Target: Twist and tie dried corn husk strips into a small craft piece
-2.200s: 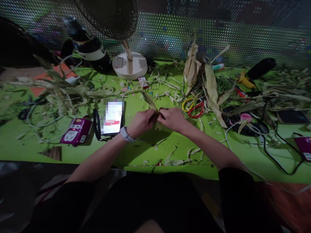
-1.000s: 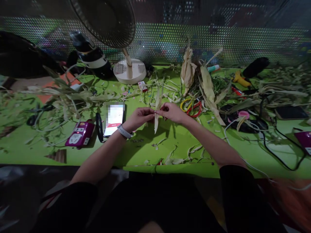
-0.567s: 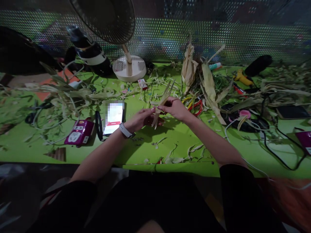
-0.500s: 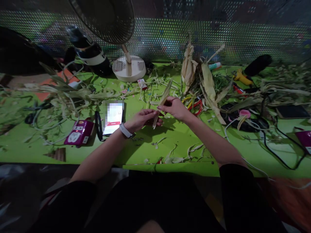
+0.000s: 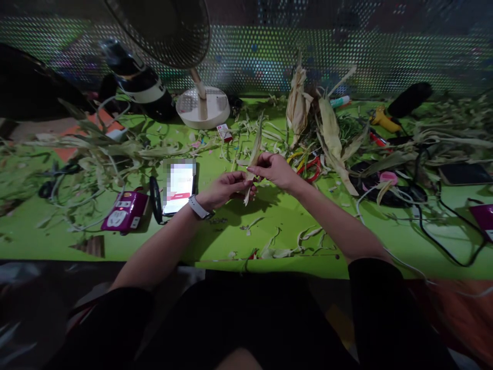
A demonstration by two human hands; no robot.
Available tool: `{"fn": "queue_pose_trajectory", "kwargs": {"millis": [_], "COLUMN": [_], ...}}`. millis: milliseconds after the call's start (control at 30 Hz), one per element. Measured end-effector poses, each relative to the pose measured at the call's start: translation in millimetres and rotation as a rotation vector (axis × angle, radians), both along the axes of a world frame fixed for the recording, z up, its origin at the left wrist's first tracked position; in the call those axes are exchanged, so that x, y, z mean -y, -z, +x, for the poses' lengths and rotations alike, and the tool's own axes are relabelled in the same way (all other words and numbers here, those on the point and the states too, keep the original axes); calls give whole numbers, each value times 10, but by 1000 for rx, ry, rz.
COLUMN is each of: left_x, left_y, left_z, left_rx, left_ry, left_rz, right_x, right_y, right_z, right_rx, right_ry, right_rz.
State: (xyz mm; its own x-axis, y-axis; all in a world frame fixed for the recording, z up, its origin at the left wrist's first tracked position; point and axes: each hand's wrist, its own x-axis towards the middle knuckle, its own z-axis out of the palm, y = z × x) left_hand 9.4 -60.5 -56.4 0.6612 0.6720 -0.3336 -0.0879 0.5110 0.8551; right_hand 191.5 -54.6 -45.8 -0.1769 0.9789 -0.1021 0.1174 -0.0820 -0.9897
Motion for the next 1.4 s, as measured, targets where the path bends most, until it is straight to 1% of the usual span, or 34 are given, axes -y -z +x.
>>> {"fn": "queue_pose_trajectory", "kwargs": {"millis": [67, 167, 300, 467, 567, 733, 967, 1133, 1200, 1267, 1300, 1367, 1400], "left_x": [10, 19, 20, 28, 28, 8, 4, 8, -5, -31, -47, -84, -100], "left_y": [-18, -31, -10, 15, 25, 59, 95, 94, 89, 81, 76, 66, 61], "left_z": [8, 21, 19, 3, -3, -9, 0, 7, 9, 6, 2, -9, -15], "left_rx": [-9, -28, -6, 6, 9, 29, 101, 76, 46, 14, 3, -10, -12], "left_ry": [15, 82, 84, 105, 102, 111, 89, 67, 64, 5, -56, -196, -252], "left_rz": [-51, -119, -54, -9, -13, -27, -59, -64, -55, -50, -53, -65, -67], "right_x": [-5, -13, -15, -15, -11, -8, -10, 3, -19, -69, -103, -169, -193], "right_y": [4, 3, -6, -7, 8, 35, 43, 70, 58, 33, 20, 9, 14], "right_z": [8, 14, 3, -9, -8, 4, 9, -16, 8, 75, 122, 220, 258], "right_rx": [-19, -36, -54, -59, -44, -32, -30, -27, -13, 19, 55, 209, 341], "right_ry": [11, 55, 74, 59, 58, 43, 53, 50, 24, 10, 32, 125, 169], "right_rz": [12, 49, 50, -8, -9, 37, 45, 61, 70, 85, 109, 190, 227]}}
